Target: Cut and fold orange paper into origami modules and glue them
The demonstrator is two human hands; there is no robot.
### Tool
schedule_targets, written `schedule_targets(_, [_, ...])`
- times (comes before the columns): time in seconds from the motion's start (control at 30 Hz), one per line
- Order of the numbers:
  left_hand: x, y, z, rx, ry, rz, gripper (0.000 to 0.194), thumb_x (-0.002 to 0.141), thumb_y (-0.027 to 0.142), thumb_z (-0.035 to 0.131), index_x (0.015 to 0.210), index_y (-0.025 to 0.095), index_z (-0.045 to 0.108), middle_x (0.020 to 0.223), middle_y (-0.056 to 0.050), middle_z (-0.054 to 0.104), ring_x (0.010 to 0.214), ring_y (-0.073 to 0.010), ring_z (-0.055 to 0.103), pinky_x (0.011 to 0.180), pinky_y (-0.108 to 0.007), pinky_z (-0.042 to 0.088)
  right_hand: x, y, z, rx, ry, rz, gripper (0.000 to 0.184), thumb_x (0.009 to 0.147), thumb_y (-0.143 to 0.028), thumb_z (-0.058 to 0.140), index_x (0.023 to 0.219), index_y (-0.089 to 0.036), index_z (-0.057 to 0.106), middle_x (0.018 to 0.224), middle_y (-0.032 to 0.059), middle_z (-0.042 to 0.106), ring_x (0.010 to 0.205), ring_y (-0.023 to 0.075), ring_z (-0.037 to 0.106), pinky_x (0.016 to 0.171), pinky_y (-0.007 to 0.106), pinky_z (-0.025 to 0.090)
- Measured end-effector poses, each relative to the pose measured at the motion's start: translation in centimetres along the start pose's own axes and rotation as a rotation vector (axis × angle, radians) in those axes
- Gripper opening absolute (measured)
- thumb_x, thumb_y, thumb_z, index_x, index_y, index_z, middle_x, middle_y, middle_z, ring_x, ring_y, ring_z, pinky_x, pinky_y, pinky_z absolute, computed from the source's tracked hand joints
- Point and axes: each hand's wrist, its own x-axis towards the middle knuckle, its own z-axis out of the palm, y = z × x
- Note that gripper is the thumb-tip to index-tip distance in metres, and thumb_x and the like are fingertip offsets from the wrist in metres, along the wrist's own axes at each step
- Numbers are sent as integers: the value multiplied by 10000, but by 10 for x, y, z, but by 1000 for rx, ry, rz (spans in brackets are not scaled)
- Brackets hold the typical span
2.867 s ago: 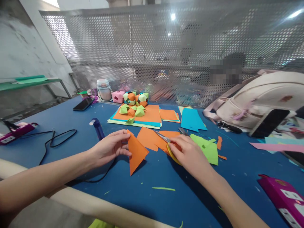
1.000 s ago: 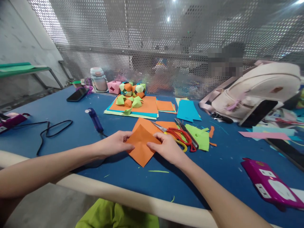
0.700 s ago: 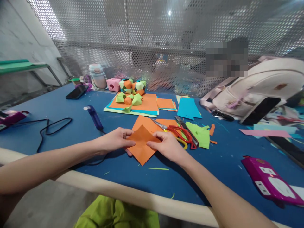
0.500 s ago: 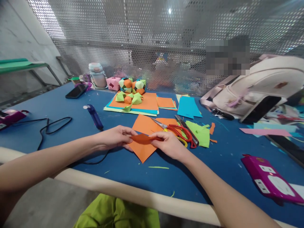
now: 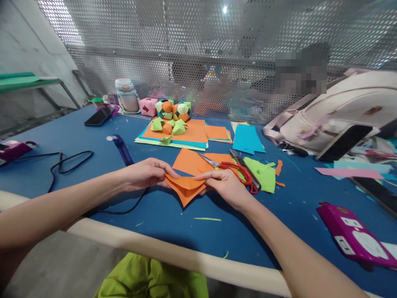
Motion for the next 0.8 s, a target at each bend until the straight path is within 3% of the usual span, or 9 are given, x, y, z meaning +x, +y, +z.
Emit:
schedule_targets(0.13, [-2,-1,1,92,34,79,104,655,149,633,697,92,709,776,-91,711,696,-134,647,709,-247,536,-5,-8,1,-261,50,-119,244,722,-207,544,846,-233,752,923,27,735,797,180,684,754,302,526])
schedule_targets(0.23, [-4,-3,3,345,146,188,135,634,224,709,707,113,685,745,-52,699,673,-125,622,705,-258,515,-8,-13,-1,-367,44,-229,258,722,-210,521,826,-247,755,990,22,723,985,207,642,896,335,478])
schedule_targets(0.33, [-7,-5,8,604,183,328,123,670,218,675,749,124,679,783,-41,700,728,-134,620,712,-251,494,-9,-18,-1,-369,-15,-268,262,745,-225,493,819,-232,744,1036,34,707,1053,217,608,953,359,438])
schedule_targets(0.43, [-14,-8,15,771,181,461,133,728,189,608,824,133,680,840,-38,704,769,-133,618,704,-233,479,-11,-23,5,-353,-25,-209,265,789,-325,505,907,-203,708,1051,62,694,1022,232,614,893,372,471])
schedule_targets(0.6, [-25,-12,26,923,190,568,190,760,152,565,918,135,669,875,-34,705,752,-116,618,700,-213,462,-16,-30,24,-500,46,-138,276,703,-360,647,917,-191,689,947,48,707,878,212,635,794,317,487])
schedule_targets(0.7, [-24,-11,27,863,221,551,212,743,173,598,945,134,650,918,-40,696,746,-115,610,688,-216,466,-17,-31,26,-480,11,-91,187,730,-350,614,783,-189,692,751,13,685,699,164,606,652,268,468])
schedule_targets(0.8, [-18,-10,23,633,254,465,301,696,223,671,974,128,608,957,-51,684,707,-107,602,663,-225,479,-15,-29,22,-429,17,-70,219,739,-377,600,693,-174,667,644,-4,620,609,135,539,582,253,416])
